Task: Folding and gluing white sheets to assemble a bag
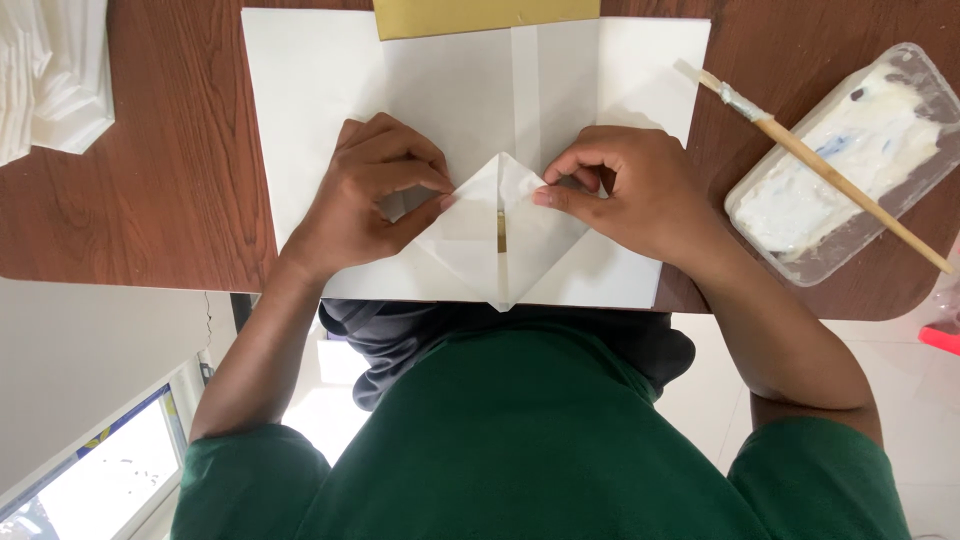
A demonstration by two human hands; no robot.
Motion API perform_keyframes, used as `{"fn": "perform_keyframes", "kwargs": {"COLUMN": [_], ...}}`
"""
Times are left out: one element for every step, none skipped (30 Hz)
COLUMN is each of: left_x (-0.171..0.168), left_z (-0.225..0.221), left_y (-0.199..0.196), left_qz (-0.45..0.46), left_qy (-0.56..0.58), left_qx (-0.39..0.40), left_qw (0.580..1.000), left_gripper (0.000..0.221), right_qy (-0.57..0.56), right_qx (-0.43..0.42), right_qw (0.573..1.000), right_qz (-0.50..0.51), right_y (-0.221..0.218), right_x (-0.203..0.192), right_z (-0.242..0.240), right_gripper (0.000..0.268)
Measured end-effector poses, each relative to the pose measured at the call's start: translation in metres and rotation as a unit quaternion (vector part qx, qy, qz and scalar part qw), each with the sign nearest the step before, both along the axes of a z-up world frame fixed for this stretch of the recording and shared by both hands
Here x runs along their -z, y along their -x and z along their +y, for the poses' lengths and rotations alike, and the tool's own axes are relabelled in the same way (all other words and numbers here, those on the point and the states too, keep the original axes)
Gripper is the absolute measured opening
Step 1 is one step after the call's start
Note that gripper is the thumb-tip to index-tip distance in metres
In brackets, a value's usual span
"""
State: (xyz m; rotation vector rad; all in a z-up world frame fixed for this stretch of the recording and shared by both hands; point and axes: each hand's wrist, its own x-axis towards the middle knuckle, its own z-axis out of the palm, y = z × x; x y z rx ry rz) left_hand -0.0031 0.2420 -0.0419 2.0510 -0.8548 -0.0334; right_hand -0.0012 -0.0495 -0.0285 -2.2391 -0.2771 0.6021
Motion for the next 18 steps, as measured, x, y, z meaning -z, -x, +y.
{"fn": "perform_keyframes", "kwargs": {"left_x": [0.0, 0.001, 0.001, 0.002, 0.002, 0.002, 0.004, 0.005, 0.006, 0.007, 0.008, 0.009, 0.008, 0.007, 0.005, 0.006, 0.007, 0.008], "left_z": [0.0, 0.0, 0.001, 0.0, 0.0, 0.0, 0.0, 0.0, 0.0, 0.001, 0.001, 0.001, 0.0, 0.0, 0.0, 0.0, 0.0, -0.001], "left_y": [0.0, -0.001, -0.001, -0.001, 0.0, 0.0, 0.001, 0.001, 0.002, 0.003, 0.002, 0.002, 0.002, 0.002, 0.002, 0.003, 0.004, 0.004], "left_qz": [0.001, 0.0, -0.001, -0.001, 0.0, 0.002, 0.002, 0.004, 0.005, 0.006, -0.001, -0.009, -0.009, -0.011, -0.014, -0.013, -0.023, -0.034], "left_qy": [0.001, 0.003, 0.005, 0.006, 0.007, 0.007, 0.007, 0.01, 0.012, 0.012, 0.009, 0.005, 0.005, 0.007, 0.008, 0.008, 0.0, -0.007], "left_qx": [0.0, 0.002, 0.003, 0.003, -0.002, -0.007, -0.008, -0.016, -0.023, -0.024, -0.027, -0.029, -0.03, -0.027, -0.024, -0.025, -0.028, -0.03], "left_qw": [1.0, 1.0, 1.0, 1.0, 1.0, 1.0, 1.0, 1.0, 1.0, 1.0, 1.0, 1.0, 0.999, 1.0, 1.0, 1.0, 0.999, 0.999], "left_gripper": [0.016, 0.016, 0.016, 0.016, 0.017, 0.017, 0.017, 0.018, 0.018, 0.018, 0.019, 0.02, 0.02, 0.022, 0.025, 0.025, 0.028, 0.031], "right_qy": [0.001, -0.02, -0.041, -0.04, -0.043, -0.046, -0.046, -0.041, -0.036, -0.036, -0.036, -0.035, -0.035, -0.039, -0.043, -0.043, -0.036, -0.03], "right_qx": [0.0, -0.002, -0.006, -0.006, -0.019, -0.032, -0.033, -0.038, -0.043, -0.045, -0.044, -0.044, -0.045, -0.051, -0.057, -0.059, -0.066, -0.073], "right_qw": [1.0, 1.0, 0.999, 0.999, 0.998, 0.998, 0.998, 0.997, 0.996, 0.996, 0.992, 0.987, 0.987, 0.98, 0.972, 0.972, 0.967, 0.962], "right_qz": [0.001, -0.011, -0.024, -0.023, -0.029, -0.035, -0.035, -0.055, -0.075, -0.075, -0.113, -0.152, -0.152, -0.188, -0.224, -0.224, -0.242, -0.26], "right_y": [0.0, 0.0, 0.0, -0.001, -0.001, -0.001, -0.001, 0.0, 0.001, 0.003, 0.005, 0.006, 0.007, 0.009, 0.01, 0.011, 0.012, 0.012], "right_x": [0.001, 0.002, 0.003, 0.001, -0.002, -0.004, -0.001, 0.001, 0.003, 0.004, 0.004, 0.004, 0.004, 0.003, 0.002, 0.002, 0.001, 0.001], "right_z": [-0.001, -0.001, -0.002, -0.001, 0.0, 0.0, 0.0, -0.001, -0.001, -0.001, 0.0, 0.0, 0.001, 0.002, 0.003, 0.003, 0.003, 0.002], "right_gripper": [0.015, 0.015, 0.015, 0.015, 0.011, 0.009, 0.009, 0.01, 0.011, 0.011, 0.012, 0.012, 0.012, 0.013, 0.016, 0.016, 0.015, 0.015]}}
